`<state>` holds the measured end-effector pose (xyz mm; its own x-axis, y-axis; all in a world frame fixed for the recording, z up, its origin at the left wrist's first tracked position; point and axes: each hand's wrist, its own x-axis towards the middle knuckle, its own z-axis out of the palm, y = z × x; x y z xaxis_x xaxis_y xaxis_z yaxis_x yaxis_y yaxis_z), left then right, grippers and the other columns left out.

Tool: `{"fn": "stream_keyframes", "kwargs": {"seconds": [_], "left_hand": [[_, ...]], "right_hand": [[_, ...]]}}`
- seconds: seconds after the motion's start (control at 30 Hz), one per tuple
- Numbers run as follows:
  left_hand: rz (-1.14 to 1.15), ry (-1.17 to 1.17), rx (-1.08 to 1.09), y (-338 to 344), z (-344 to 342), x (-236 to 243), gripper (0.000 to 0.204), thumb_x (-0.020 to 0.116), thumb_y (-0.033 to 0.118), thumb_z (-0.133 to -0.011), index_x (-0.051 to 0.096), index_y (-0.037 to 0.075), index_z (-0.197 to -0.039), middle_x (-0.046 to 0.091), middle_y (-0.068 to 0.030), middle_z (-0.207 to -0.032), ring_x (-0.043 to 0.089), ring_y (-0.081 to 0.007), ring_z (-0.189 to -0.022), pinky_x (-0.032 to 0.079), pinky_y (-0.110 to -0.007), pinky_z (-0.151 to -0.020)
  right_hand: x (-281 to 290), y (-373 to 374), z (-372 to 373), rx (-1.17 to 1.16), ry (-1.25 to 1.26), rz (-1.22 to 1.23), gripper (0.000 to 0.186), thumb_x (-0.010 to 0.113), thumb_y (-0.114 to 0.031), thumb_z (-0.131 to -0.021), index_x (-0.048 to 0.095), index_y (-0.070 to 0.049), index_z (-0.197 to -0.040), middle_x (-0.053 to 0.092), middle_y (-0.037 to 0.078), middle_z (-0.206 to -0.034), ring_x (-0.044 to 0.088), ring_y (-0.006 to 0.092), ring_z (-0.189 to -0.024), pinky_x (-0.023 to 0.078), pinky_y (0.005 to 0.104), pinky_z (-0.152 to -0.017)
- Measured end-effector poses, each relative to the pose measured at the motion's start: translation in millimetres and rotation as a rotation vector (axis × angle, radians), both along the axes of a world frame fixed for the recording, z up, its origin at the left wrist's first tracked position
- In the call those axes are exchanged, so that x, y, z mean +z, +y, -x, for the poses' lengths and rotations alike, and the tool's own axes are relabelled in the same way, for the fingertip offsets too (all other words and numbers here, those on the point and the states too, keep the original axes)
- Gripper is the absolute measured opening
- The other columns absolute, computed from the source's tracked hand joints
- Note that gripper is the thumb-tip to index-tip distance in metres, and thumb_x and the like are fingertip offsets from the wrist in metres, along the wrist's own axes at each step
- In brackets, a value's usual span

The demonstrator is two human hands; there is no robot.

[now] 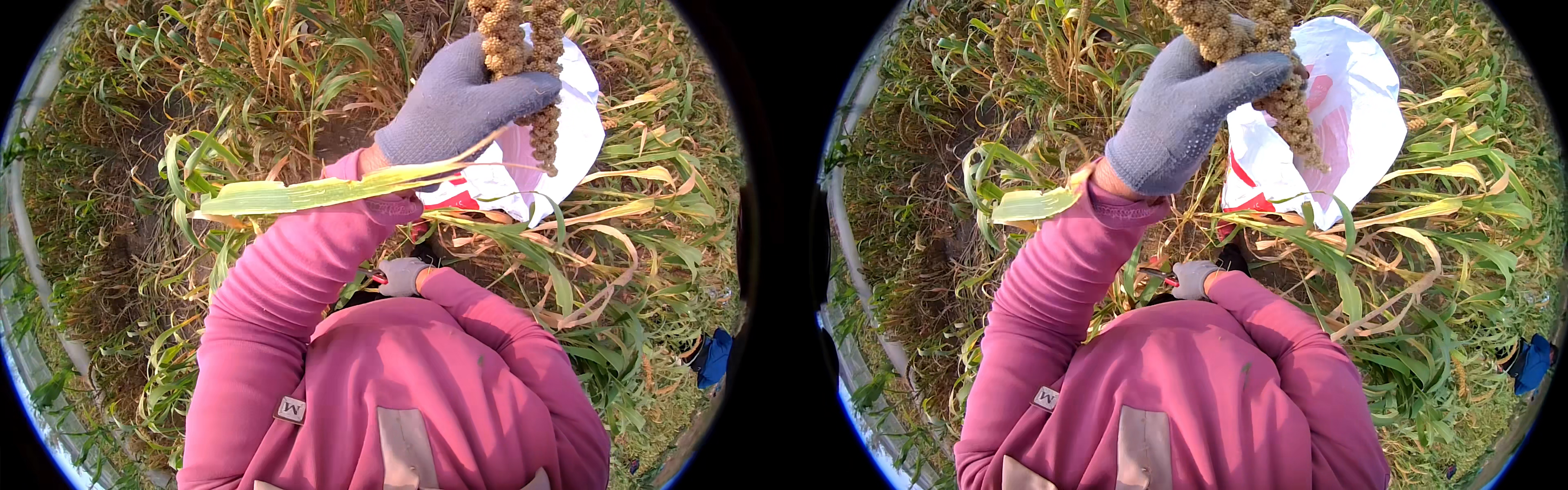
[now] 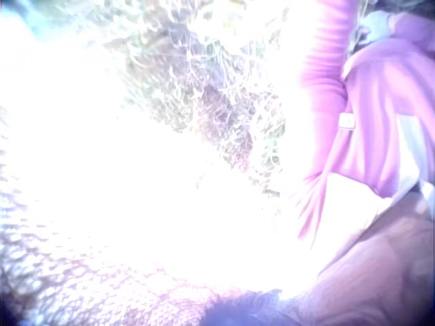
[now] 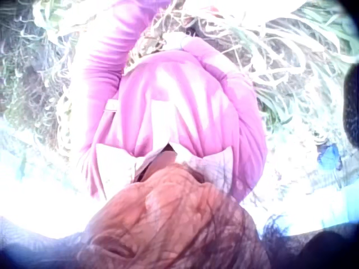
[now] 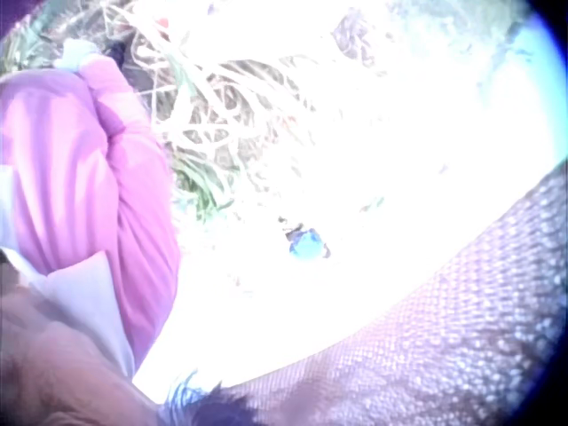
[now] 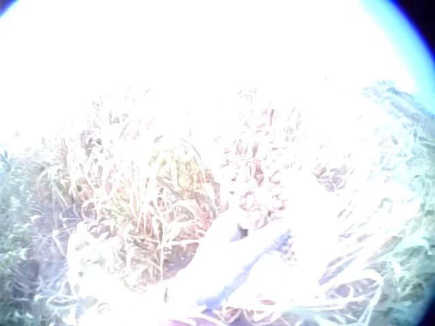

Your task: The person uses shears to cut grain heads from stalks in a field and places them into a white sack. The person repeatedly reaches for stalks, cuts the heads, and deposits them into the bag.

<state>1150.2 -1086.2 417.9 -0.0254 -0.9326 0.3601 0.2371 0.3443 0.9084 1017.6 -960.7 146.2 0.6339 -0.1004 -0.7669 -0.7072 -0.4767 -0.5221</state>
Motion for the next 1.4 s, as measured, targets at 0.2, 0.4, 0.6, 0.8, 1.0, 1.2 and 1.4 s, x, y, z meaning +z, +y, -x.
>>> {"fn": "stream_keyframes", "kwargs": {"seconds": [0.2,0.4,0.6,0.8,1.0,1.2,1.4], "left_hand": [[-0.056,-0.978,0.014,-87,47,-50,0.053,0.068,0.039,-0.083,0.060,0.000,-0.119,0.065,-0.0209,-0.109,0.064,-0.0282,-0.101,0.049,-0.036,-0.088],[-0.257,-0.193,-0.236,-32,-20,-97,0.029,0.060,0.015,-0.093,0.059,-0.003,-0.116,0.064,-0.0070,-0.107,0.061,-0.0135,-0.100,0.048,-0.027,-0.089],[-0.855,-0.111,0.390,122,-76,-276,0.021,0.059,0.013,-0.091,0.061,-0.001,-0.106,0.062,-0.0023,-0.089,0.055,-0.0081,-0.082,0.046,-0.023,-0.074],[-1.249,0.021,0.290,269,-41,-327,0.022,0.059,0.014,-0.091,0.062,-0.002,-0.106,0.065,-0.0049,-0.093,0.059,-0.0103,-0.082,0.048,-0.024,-0.075],[-1.475,0.203,0.411,310,-18,-353,0.020,0.056,0.012,-0.093,0.061,-0.003,-0.105,0.063,-0.0061,-0.095,0.061,-0.0132,-0.088,0.049,-0.026,-0.081],[-1.291,0.146,0.473,259,-41,-357,0.018,0.054,0.017,-0.094,0.061,0.001,-0.099,0.062,-0.0057,-0.088,0.058,-0.0125,-0.082,0.048,-0.026,-0.073],[-1.060,-0.156,0.751,217,-97,-408,0.024,0.053,0.018,-0.097,0.058,0.000,-0.113,0.062,-0.0065,-0.098,0.058,-0.0139,-0.089,0.048,-0.028,-0.079]], "right_hand": [[14,-16,8,-0.064,-0.053,0.014,0.046,0.059,-0.038,-0.077,0.058,-0.002,-0.106,0.065,0.024,-0.102,0.063,0.0396,-0.096,0.048,0.0464,-0.083],[-10,-19,41,-0.480,-0.152,-0.043,0.047,0.061,-0.043,-0.081,0.056,-0.001,-0.103,0.065,0.018,-0.094,0.064,0.0334,-0.090,0.048,0.0426,-0.080],[-71,-46,-3,-1.536,-0.308,-0.765,0.028,0.062,-0.033,-0.089,0.056,-0.006,-0.095,0.058,0.003,-0.073,0.058,0.0141,-0.061,0.049,0.0314,-0.056],[-230,-128,-45,-2.106,-0.313,-0.585,0.036,0.067,-0.038,-0.083,0.050,-0.011,-0.100,0.051,0.006,-0.079,0.059,0.0215,-0.064,0.052,0.0365,-0.052],[-355,-165,-60,-2.435,-0.375,-0.627,0.052,0.071,-0.043,-0.081,0.046,-0.010,-0.112,0.051,0.009,-0.090,0.060,0.0282,-0.072,0.055,0.0403,-0.060],[-352,-114,-76,-1.638,-0.171,-0.846,0.047,0.063,-0.048,-0.086,0.055,-0.006,-0.104,0.056,0.009,-0.088,0.060,0.0202,-0.073,0.052,0.0364,-0.065],[-166,-24,-65,-0.833,0.161,-0.718,0.059,0.066,-0.040,-0.085,0.050,-0.002,-0.127,0.058,0.012,-0.105,0.056,0.0182,-0.090,0.045,0.0311,-0.080]]}}
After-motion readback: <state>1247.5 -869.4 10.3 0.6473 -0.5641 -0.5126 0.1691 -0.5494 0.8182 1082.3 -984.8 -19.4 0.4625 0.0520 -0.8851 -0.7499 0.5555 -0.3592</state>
